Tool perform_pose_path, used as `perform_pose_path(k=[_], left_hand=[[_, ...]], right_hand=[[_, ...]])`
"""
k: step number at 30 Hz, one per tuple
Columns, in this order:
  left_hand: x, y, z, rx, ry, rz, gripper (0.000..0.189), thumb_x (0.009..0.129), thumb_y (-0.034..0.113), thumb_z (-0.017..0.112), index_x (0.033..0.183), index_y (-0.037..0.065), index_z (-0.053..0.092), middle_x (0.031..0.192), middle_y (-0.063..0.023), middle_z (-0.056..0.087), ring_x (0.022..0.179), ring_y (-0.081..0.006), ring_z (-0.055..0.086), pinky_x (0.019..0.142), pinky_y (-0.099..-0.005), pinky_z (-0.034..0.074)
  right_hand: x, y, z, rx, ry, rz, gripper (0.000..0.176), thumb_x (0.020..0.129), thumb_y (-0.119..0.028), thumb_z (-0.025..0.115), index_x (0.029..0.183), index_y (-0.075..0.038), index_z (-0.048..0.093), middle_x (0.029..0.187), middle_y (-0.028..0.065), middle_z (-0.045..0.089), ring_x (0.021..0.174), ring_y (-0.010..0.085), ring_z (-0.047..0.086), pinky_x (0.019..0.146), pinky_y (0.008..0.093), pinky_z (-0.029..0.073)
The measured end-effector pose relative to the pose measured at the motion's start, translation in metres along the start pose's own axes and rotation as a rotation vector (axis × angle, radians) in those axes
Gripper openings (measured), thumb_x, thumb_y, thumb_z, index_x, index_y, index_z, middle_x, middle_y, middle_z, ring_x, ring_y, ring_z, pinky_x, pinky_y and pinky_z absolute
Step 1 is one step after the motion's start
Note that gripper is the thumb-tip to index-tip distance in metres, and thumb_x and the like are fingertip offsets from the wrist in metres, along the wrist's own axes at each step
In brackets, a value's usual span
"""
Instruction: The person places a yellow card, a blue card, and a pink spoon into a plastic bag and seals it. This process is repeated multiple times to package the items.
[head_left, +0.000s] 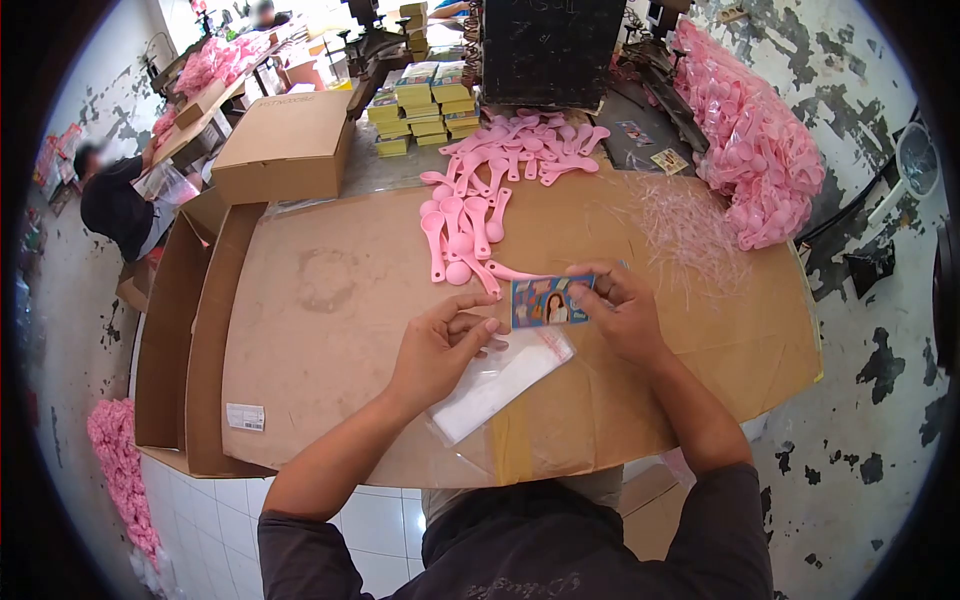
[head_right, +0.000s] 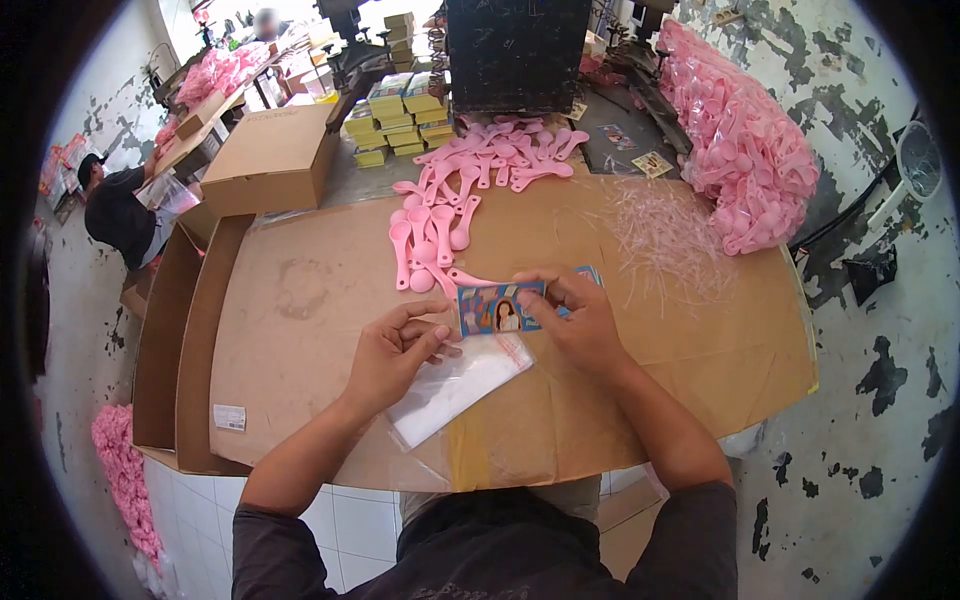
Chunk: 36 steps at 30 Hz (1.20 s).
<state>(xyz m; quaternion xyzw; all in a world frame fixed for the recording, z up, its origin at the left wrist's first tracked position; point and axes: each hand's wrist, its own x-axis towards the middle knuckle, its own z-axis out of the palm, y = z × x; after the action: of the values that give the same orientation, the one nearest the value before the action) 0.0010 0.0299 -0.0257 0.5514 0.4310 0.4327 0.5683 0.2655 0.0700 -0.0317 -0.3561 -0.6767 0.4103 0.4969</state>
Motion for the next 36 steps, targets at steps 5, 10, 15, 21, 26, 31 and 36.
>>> perform_pose_path(k=[5, 10, 15, 21, 26, 31, 36], left_hand=[[-0.002, -0.008, -0.002, 0.265, -0.107, 0.137, 0.041, 0.101, 0.009, 0.065, 0.140, 0.002, 0.055, 0.104, -0.0123, 0.077, 0.093, -0.0156, 0.074, 0.079, -0.0281, 0.058], [-0.010, 0.001, 0.006, 0.309, -0.198, 0.144, 0.046, 0.099, 0.008, 0.066, 0.143, 0.006, 0.052, 0.101, -0.0141, 0.078, 0.095, -0.0167, 0.074, 0.080, -0.0313, 0.059], [-0.011, 0.016, 0.005, 0.054, -0.256, 0.007, 0.053, 0.100, 0.001, 0.062, 0.149, 0.002, 0.043, 0.104, -0.0100, 0.074, 0.097, -0.0117, 0.070, 0.084, -0.0274, 0.056], [-0.009, 0.010, -0.002, -0.004, -0.181, 0.003, 0.051, 0.101, 0.002, 0.061, 0.149, 0.000, 0.041, 0.103, -0.0091, 0.073, 0.094, -0.0098, 0.068, 0.081, -0.0254, 0.055], [-0.005, 0.003, -0.002, -0.133, -0.125, 0.015, 0.048, 0.101, 0.004, 0.062, 0.145, -0.001, 0.044, 0.103, -0.0088, 0.072, 0.092, -0.0096, 0.068, 0.079, -0.0247, 0.055], [-0.007, 0.011, -0.003, -0.135, -0.110, 0.054, 0.046, 0.100, 0.003, 0.064, 0.142, 0.000, 0.047, 0.103, -0.0091, 0.072, 0.093, -0.0098, 0.068, 0.080, -0.0251, 0.056], [-0.007, 0.005, -0.001, -0.110, -0.140, 0.035, 0.045, 0.099, 0.002, 0.065, 0.142, -0.001, 0.049, 0.101, -0.0084, 0.073, 0.094, -0.0086, 0.068, 0.079, -0.0231, 0.055]], right_hand=[[0.002, -0.013, 0.004, -0.393, -0.215, -0.268, 0.039, 0.092, -0.005, 0.074, 0.130, -0.005, 0.063, 0.095, 0.0048, 0.070, 0.074, 0.0063, 0.057, 0.062, 0.0256, 0.048], [-0.008, -0.021, 0.030, 0.047, -0.002, 0.051, 0.024, 0.090, -0.012, 0.079, 0.112, -0.005, 0.073, 0.083, 0.0026, 0.068, 0.064, 0.0089, 0.057, 0.058, 0.0248, 0.048], [-0.007, -0.014, 0.020, -0.211, -0.214, -0.129, 0.022, 0.095, -0.021, 0.074, 0.109, -0.003, 0.072, 0.092, 0.0071, 0.069, 0.079, 0.0130, 0.064, 0.071, 0.0295, 0.051], [0.033, -0.011, 0.020, -0.402, -0.284, -0.078, 0.025, 0.099, -0.023, 0.064, 0.113, -0.004, 0.070, 0.107, 0.0127, 0.067, 0.105, 0.0232, 0.062, 0.089, 0.0387, 0.049], [0.059, 0.008, 0.020, -0.927, -0.406, -0.351, 0.031, 0.090, -0.011, 0.067, 0.120, -0.003, 0.068, 0.107, 0.0169, 0.067, 0.099, 0.0305, 0.065, 0.086, 0.0425, 0.051], [0.060, -0.016, 0.017, -0.151, -0.257, 0.071, 0.046, 0.089, 0.001, 0.069, 0.133, -0.002, 0.059, 0.109, 0.0109, 0.067, 0.092, 0.0166, 0.067, 0.077, 0.0324, 0.053], [0.042, -0.050, 0.024, 0.241, -0.118, 0.148, 0.066, 0.092, 0.001, 0.070, 0.150, -0.002, 0.040, 0.111, 0.0080, 0.061, 0.093, 0.0104, 0.066, 0.076, 0.0241, 0.053]])
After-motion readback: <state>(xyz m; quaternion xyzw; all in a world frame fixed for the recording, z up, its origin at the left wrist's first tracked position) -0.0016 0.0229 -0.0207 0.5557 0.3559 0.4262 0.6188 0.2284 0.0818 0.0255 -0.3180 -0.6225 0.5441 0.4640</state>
